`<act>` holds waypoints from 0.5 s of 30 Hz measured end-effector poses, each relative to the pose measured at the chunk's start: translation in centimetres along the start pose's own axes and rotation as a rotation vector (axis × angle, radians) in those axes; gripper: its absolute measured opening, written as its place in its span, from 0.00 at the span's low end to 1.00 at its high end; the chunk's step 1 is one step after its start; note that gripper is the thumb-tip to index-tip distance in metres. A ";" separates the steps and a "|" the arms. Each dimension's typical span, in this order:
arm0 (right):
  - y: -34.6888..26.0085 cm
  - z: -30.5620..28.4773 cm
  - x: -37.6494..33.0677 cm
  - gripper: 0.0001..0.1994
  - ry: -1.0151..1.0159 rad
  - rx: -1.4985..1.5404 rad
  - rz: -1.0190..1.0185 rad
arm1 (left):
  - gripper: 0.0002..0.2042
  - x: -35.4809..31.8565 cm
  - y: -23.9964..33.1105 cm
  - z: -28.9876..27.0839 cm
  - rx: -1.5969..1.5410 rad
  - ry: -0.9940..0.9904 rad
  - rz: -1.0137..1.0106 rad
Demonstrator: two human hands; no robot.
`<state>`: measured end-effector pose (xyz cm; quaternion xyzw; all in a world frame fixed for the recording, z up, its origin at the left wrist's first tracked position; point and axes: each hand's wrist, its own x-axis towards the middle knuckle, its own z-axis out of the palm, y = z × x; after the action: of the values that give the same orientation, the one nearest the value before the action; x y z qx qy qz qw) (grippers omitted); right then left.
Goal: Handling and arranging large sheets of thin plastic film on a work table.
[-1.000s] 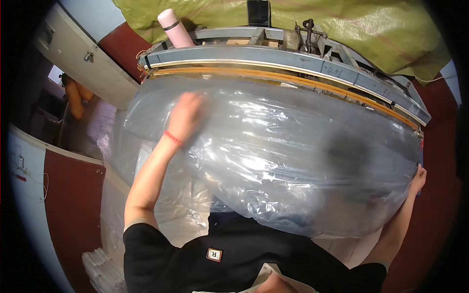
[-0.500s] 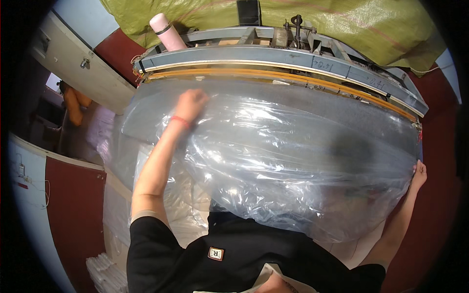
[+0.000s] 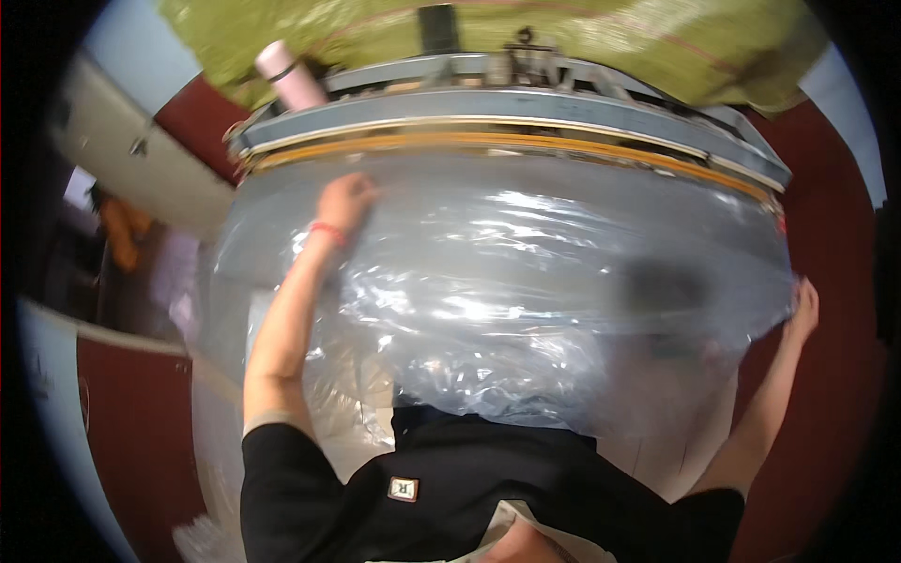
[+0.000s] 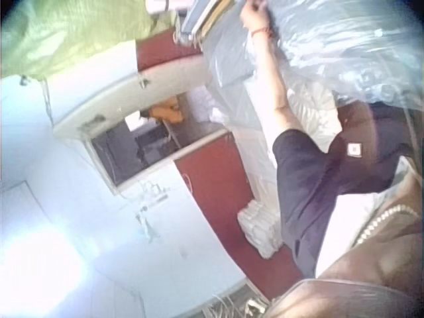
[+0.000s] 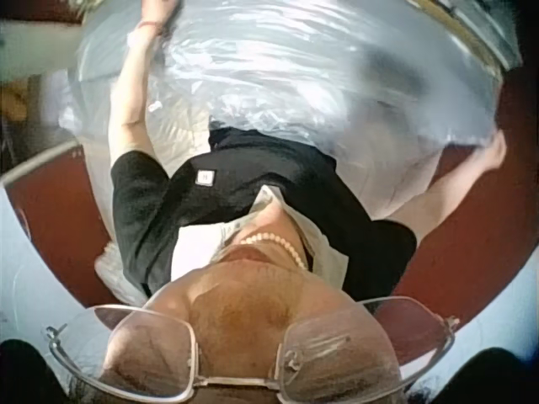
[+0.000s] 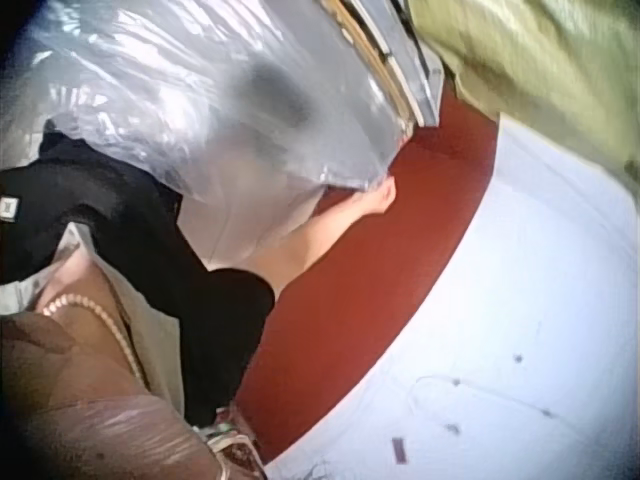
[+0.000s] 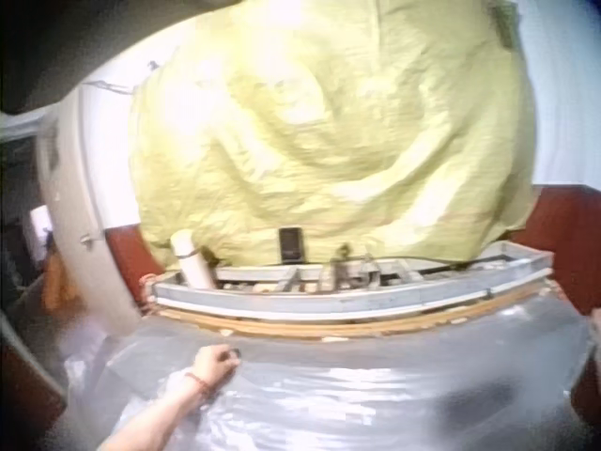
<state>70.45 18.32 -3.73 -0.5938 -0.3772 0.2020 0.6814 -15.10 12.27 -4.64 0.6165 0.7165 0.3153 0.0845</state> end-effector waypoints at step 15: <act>1.6 19.8 -2.7 0.10 0.098 0.329 -0.149 | 0.06 3.0 -10.8 -2.8 -0.676 0.513 -0.181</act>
<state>54.10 29.66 -5.86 -0.4541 -0.3483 0.1805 0.8000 -26.17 13.65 -7.65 0.3908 0.6219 0.6664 0.1280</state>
